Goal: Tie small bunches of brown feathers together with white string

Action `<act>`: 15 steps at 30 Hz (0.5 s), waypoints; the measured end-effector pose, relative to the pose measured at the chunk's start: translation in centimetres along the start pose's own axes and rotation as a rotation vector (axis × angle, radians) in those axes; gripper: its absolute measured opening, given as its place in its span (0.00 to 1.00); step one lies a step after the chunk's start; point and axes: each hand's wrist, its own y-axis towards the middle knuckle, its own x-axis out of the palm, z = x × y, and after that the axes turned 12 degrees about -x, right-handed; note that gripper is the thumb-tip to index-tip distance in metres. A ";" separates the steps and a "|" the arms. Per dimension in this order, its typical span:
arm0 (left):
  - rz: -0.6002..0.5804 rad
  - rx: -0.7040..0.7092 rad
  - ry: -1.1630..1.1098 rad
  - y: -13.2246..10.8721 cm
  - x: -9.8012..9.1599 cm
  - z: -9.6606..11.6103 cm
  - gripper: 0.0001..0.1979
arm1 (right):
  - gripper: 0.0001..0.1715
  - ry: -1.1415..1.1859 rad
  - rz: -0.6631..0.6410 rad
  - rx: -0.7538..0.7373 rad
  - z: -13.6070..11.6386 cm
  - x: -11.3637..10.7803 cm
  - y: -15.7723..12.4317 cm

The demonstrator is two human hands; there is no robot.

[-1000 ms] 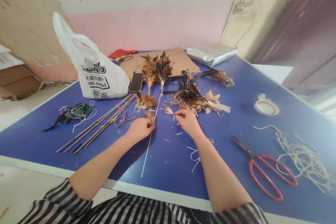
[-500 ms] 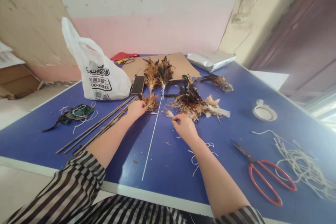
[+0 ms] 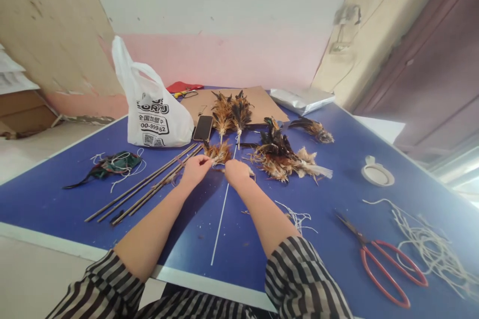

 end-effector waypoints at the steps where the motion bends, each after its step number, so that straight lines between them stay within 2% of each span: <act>1: -0.079 -0.046 -0.052 -0.4 0.4 -0.1 0.13 | 0.16 -0.002 0.017 0.011 0.3 0.1 -0.1; 4: -0.370 -0.216 -0.167 -1.6 1.7 -0.3 0.12 | 0.13 0.060 0.106 0.040 2.1 0.7 -1.6; 7: -0.561 -0.312 -0.296 -2.7 3.0 0.1 0.10 | 0.14 0.538 0.329 0.059 4.2 1.3 -3.9; 11: -0.692 -0.450 -0.557 -4.0 4.3 1.8 0.11 | 0.18 1.039 0.375 0.183 5.5 1.8 -6.5; 15: -0.701 -0.529 -0.768 -4.8 5.6 3.4 0.13 | 0.18 1.144 0.394 0.182 5.4 1.8 -7.5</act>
